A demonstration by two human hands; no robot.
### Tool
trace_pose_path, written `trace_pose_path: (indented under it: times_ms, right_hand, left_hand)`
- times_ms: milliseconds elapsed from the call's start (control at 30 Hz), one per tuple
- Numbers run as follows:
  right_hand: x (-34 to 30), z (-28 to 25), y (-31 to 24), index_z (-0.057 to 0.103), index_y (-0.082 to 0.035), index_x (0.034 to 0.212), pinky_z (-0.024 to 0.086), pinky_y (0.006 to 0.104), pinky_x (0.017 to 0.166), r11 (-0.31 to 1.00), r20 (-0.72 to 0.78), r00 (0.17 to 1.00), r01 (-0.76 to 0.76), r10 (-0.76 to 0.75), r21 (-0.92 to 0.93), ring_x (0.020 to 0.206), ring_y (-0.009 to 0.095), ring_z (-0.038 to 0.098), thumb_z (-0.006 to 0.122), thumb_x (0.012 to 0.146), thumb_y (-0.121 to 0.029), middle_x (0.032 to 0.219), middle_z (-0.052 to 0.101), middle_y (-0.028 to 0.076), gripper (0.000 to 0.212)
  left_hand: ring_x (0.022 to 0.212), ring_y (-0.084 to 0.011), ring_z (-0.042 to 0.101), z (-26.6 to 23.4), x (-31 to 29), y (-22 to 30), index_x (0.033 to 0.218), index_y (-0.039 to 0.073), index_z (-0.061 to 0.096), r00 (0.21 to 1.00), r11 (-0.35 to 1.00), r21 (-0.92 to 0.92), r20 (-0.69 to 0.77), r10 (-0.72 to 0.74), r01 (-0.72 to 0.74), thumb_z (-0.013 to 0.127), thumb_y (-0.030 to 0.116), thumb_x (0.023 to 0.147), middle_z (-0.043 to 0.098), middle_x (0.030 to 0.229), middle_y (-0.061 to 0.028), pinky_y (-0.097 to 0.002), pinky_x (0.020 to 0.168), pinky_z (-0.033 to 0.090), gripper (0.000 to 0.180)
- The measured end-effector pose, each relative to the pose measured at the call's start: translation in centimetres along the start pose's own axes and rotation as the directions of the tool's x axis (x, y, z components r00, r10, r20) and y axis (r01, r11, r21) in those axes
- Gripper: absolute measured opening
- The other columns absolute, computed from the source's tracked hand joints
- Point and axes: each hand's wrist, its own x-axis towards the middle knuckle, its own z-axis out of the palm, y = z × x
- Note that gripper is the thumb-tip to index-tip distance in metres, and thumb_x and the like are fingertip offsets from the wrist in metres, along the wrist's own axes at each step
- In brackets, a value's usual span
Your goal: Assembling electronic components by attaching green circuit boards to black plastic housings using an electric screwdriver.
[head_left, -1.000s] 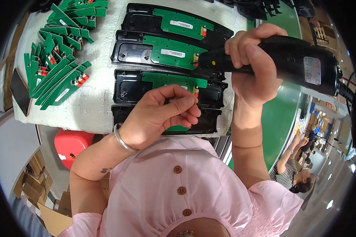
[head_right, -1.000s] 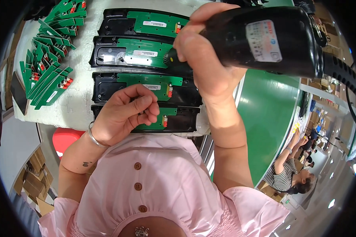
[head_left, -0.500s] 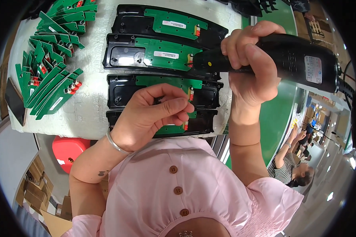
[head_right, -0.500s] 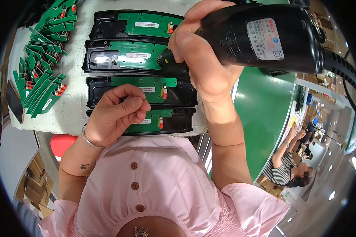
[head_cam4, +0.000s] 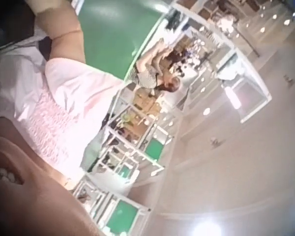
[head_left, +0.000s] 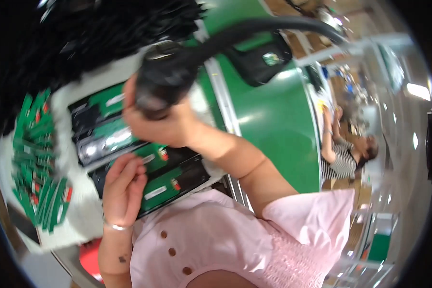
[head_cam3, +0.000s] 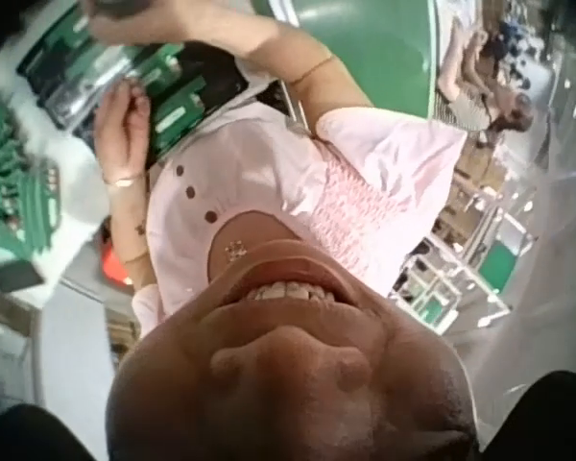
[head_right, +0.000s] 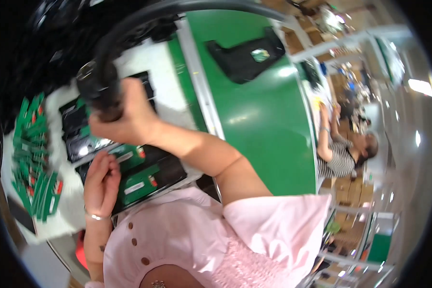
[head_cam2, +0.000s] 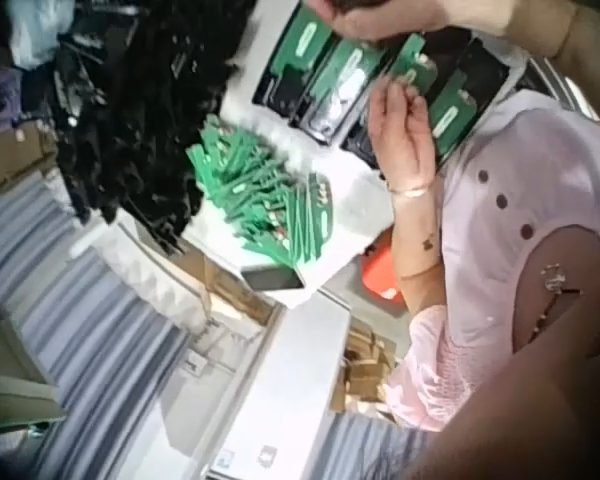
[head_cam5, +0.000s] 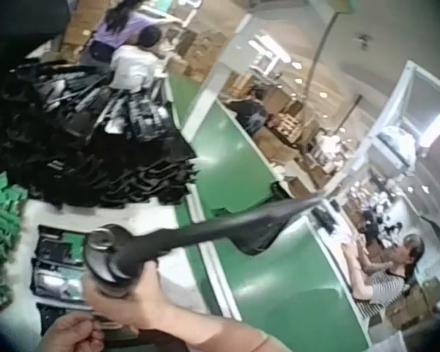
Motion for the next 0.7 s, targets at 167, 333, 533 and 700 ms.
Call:
trace_pose_path:
  times_ms: [167,333,533,700]
  right_hand:
    - [-0.7,1.1,-5.9,0.049,-0.002,0.076,0.037,0.0219,0.049,0.998,-0.139,0.989,0.053,-0.048,0.036,0.056,0.006,0.046,0.055,0.064,0.006,0.065,0.049,0.001,0.015]
    - [-3.1,-0.3,-9.6,0.046,0.001,0.078,0.036,0.0258,0.045,0.877,0.042,0.964,0.222,-0.264,0.427,0.046,0.016,0.046,0.057,0.065,0.001,0.054,0.048,0.006,0.017]
    - [-3.4,0.2,-9.8,0.045,0.002,0.080,0.035,0.0269,0.042,0.855,-0.021,0.947,0.298,-0.320,0.424,0.044,0.015,0.045,0.058,0.063,0.001,0.054,0.049,0.006,0.021]
    - [-4.5,0.6,-8.8,0.040,-0.002,0.089,0.038,0.0286,0.043,0.888,-0.001,0.939,0.325,-0.343,0.325,0.044,0.015,0.045,0.060,0.065,-0.002,0.055,0.048,0.005,0.031]
  left_hand:
    - [0.075,-0.0118,0.053,-0.4,0.1,0.2,0.099,0.001,0.051,0.997,0.991,-0.133,0.083,0.004,0.007,0.047,0.005,0.085,0.054,0.089,-0.0073,-0.0202,0.067,0.048,0.015]
    - [0.077,-0.0124,0.054,-0.1,0.0,-0.1,0.101,-0.001,0.050,0.996,0.977,-0.211,0.081,0.043,-0.025,0.044,0.009,0.087,0.055,0.094,-0.0081,-0.0210,0.068,0.049,0.018]
    - [0.087,-0.0147,0.056,1.3,-0.1,-0.5,0.103,0.000,0.048,0.978,0.989,-0.093,0.160,0.130,-0.116,0.043,0.014,0.088,0.056,0.100,-0.0102,-0.0237,0.072,0.049,0.021]
    - [0.091,-0.0156,0.052,-0.1,-0.4,-0.8,0.097,0.002,0.049,0.989,0.984,-0.155,0.129,-0.071,0.090,0.036,0.030,0.090,0.055,0.096,-0.0071,-0.0295,0.084,0.041,0.032]
